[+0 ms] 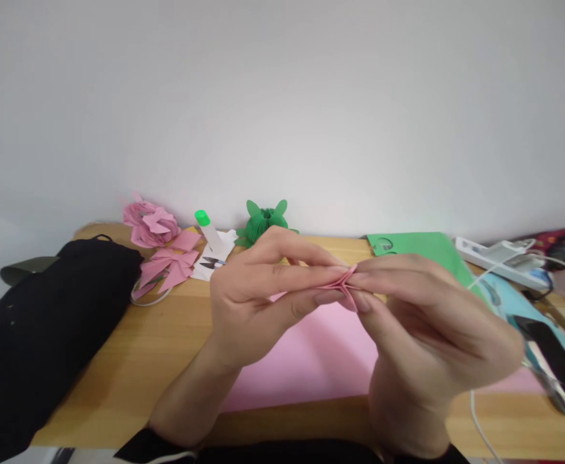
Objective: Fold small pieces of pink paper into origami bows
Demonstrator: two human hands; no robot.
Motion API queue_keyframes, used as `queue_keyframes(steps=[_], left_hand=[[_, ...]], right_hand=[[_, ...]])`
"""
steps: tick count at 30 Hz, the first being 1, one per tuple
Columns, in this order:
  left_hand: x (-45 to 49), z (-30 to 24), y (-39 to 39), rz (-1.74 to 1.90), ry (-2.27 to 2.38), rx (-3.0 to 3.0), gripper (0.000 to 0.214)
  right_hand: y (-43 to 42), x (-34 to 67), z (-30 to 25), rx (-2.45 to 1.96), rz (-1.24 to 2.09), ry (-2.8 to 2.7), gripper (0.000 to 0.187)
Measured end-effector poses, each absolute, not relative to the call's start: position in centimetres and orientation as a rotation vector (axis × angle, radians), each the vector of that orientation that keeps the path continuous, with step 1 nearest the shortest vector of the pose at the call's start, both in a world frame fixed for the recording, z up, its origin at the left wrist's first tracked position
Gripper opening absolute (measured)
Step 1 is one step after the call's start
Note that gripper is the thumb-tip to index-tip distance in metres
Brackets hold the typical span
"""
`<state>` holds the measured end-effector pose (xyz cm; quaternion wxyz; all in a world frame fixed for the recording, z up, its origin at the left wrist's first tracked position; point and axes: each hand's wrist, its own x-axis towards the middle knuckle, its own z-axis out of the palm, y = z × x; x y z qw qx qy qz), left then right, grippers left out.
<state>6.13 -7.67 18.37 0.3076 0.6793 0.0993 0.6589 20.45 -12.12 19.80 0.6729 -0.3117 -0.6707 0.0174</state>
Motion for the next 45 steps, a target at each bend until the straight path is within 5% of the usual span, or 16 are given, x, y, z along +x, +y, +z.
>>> queue_keyframes(steps=[21,25,31,45], left_hand=[[6.3,19.0,-8.3,1.711,0.378,1.848,0.022],[6.8,18.9,-8.2,1.732,0.275,1.827,0.035],[6.8,18.6,-8.6,1.673,0.36,1.735,0.022],[6.5,19.0,-8.8,1.541,0.471,1.746,0.015]], right_hand=[[-12.0,20.5,19.5,-0.739,0.008,-1.465,0.033],[-12.4,20.7,20.0,-0.799,-0.071,-1.565,0.032],[-12.0,20.5,19.9,-0.783,-0.076,-1.531,0.032],[-12.1,20.9,19.8,-0.82,0.496,-1.394,0.018]])
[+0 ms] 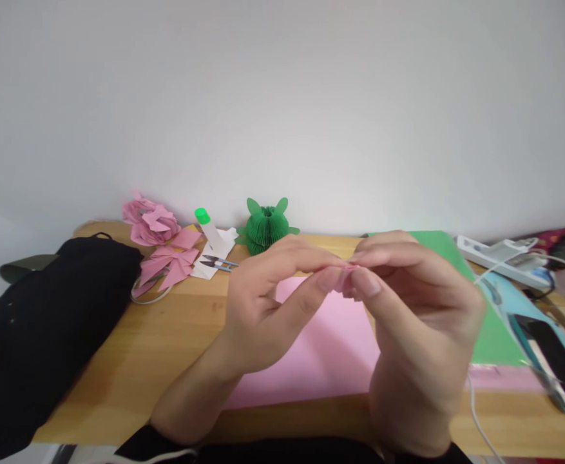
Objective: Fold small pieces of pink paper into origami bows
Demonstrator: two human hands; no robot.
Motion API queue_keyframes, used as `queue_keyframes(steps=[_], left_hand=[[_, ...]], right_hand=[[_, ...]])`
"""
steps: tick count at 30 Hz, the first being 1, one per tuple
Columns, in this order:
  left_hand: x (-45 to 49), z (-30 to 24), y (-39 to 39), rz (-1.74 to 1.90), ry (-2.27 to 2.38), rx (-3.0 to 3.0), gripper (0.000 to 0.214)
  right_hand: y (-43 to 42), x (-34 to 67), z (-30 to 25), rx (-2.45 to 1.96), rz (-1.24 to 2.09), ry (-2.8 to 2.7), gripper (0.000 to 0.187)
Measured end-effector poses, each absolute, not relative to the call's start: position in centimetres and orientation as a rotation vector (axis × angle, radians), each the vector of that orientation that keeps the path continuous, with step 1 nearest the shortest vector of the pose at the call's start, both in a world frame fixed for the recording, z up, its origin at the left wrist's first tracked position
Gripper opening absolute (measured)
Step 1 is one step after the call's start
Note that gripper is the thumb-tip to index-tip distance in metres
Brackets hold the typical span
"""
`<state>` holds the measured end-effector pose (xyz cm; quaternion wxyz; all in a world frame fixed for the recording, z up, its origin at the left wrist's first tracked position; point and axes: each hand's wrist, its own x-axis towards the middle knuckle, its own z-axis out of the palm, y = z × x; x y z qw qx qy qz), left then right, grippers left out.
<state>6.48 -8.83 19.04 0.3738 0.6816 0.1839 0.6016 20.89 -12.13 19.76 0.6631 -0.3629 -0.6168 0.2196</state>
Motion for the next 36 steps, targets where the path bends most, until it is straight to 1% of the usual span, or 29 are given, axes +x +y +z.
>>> queue_keyframes(steps=[3,6,13,16,22,28,33,36], left_hand=[[6.4,19.0,-8.8,1.474,0.489,1.675,0.017],[6.4,19.1,-8.8,1.447,0.524,1.613,0.017],[6.9,18.7,-8.5,1.437,0.601,1.402,0.014],[6.9,18.3,-8.2,1.439,0.586,1.333,0.013],[7.0,18.6,-8.3,1.44,0.631,1.325,0.012],[6.7,19.2,-8.5,1.47,0.633,1.485,0.019],[5.8,18.7,-8.4,1.479,0.585,1.669,0.034],[5.5,18.5,-8.3,1.469,0.593,1.737,0.037]], right_hand=[[-11.8,21.1,19.3,-0.782,0.61,-1.338,0.019],[-11.6,21.0,19.1,-0.787,0.646,-1.317,0.018],[-11.4,20.9,19.0,-0.903,0.498,-1.301,0.014],[-11.4,21.1,19.1,-0.93,0.494,-1.306,0.013],[-11.5,20.9,19.1,-0.916,0.505,-1.339,0.016],[-11.2,21.1,18.8,-0.935,0.516,-1.292,0.017],[-11.1,21.3,19.0,-0.878,0.653,-1.234,0.016],[-11.4,21.2,19.2,-0.933,0.72,-1.156,0.014]])
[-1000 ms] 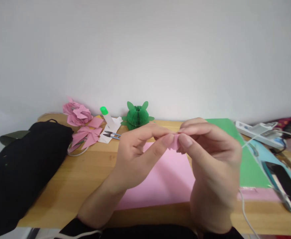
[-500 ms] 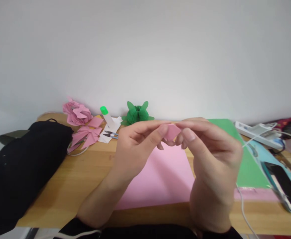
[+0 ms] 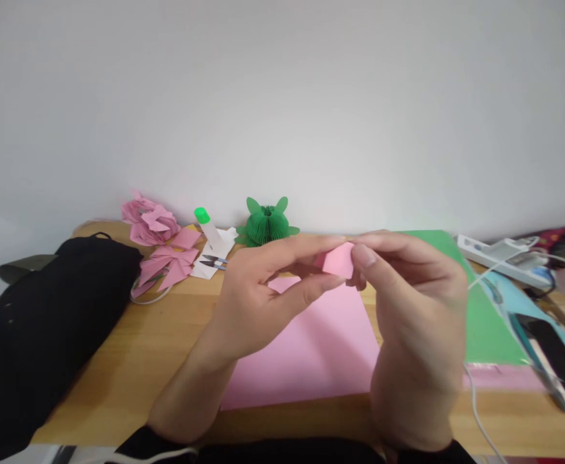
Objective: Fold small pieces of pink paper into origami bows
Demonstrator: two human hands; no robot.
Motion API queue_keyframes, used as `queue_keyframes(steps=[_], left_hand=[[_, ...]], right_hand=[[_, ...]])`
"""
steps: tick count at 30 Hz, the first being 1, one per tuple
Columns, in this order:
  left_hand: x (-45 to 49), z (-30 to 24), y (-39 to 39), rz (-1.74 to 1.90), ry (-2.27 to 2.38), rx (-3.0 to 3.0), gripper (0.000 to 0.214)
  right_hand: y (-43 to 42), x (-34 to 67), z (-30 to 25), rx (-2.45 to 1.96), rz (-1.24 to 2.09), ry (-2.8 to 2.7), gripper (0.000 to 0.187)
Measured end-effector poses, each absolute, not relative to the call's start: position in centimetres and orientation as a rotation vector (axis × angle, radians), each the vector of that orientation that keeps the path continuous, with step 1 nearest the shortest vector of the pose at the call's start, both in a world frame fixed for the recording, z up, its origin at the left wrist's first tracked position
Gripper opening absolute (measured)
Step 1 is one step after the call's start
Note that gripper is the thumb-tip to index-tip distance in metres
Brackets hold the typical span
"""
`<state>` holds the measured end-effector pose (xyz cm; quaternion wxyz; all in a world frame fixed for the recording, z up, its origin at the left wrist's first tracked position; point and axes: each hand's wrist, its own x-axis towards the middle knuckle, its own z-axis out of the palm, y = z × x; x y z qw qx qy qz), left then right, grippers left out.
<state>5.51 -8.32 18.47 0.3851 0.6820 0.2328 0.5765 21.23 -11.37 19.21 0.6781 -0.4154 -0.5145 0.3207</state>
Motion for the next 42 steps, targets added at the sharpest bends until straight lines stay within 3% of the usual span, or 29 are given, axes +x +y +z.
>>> queue_keyframes(steps=[10,19,33,42], left_hand=[[6.09,18.06,-8.04,1.616,0.56,1.906,0.043],[6.09,18.25,-7.78,1.631,0.556,2.001,0.036],[6.07,18.22,-7.56,1.6,0.554,1.92,0.032],[6.2,18.72,-7.83,1.472,0.647,1.59,0.006]], right_hand=[[-11.7,21.18,19.17,-0.98,0.702,-1.182,0.018],[-12.15,20.9,19.44,-0.946,0.471,-1.305,0.042],[-12.11,21.29,19.51,-0.918,0.426,-1.357,0.044],[-11.85,21.31,19.46,-0.975,0.531,-1.325,0.034]])
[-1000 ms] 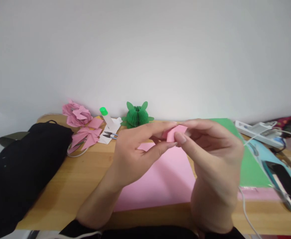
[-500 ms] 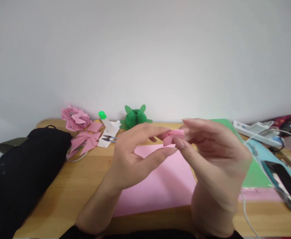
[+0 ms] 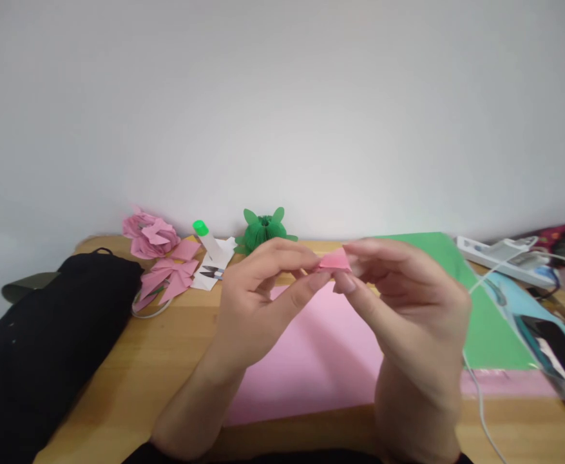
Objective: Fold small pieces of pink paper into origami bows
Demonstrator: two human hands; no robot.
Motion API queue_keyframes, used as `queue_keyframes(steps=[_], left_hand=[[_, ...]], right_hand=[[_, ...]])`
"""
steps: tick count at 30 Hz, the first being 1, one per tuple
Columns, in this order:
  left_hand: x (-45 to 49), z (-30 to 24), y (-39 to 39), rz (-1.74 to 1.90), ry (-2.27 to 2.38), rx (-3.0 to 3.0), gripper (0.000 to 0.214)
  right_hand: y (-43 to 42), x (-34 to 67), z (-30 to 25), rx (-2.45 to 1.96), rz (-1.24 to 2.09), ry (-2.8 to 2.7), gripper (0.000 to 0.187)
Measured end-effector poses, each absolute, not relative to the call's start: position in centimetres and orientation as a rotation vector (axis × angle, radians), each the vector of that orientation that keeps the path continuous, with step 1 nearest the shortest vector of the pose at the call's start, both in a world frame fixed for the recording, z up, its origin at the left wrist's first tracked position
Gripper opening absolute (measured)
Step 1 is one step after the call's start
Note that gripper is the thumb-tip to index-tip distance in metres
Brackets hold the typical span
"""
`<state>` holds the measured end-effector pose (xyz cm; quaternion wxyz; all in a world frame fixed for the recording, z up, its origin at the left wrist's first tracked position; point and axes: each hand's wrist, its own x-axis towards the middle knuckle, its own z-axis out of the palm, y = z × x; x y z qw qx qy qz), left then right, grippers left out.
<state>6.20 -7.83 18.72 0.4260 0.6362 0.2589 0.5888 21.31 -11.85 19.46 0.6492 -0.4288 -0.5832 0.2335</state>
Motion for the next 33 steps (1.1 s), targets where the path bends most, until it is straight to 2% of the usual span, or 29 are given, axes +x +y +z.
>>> queue_keyframes(steps=[2,7,15,25,29,33], left_hand=[[6.17,18.72,-7.69,1.401,0.63,1.573,0.004],[6.0,18.3,-7.25,1.418,0.465,1.519,0.016],[5.71,18.38,-7.29,1.362,0.474,1.571,0.02],[5.6,18.91,-7.88,1.4,0.475,1.598,0.013],[5.89,18.73,-7.99,1.481,0.504,1.549,0.013],[6.16,18.6,-8.06,1.623,0.556,1.537,0.013]], right_hand=[[-11.83,21.43,19.4,-0.974,0.514,-1.333,0.034],[-11.79,21.95,19.68,-0.896,0.558,-1.448,0.034],[-11.75,22.08,19.87,-0.777,0.604,-1.503,0.033],[-12.13,21.56,19.91,-0.797,0.647,-1.413,0.039],[-12.28,21.36,19.9,-0.878,0.596,-1.356,0.032],[-12.44,21.2,19.88,-0.955,0.512,-1.389,0.013]])
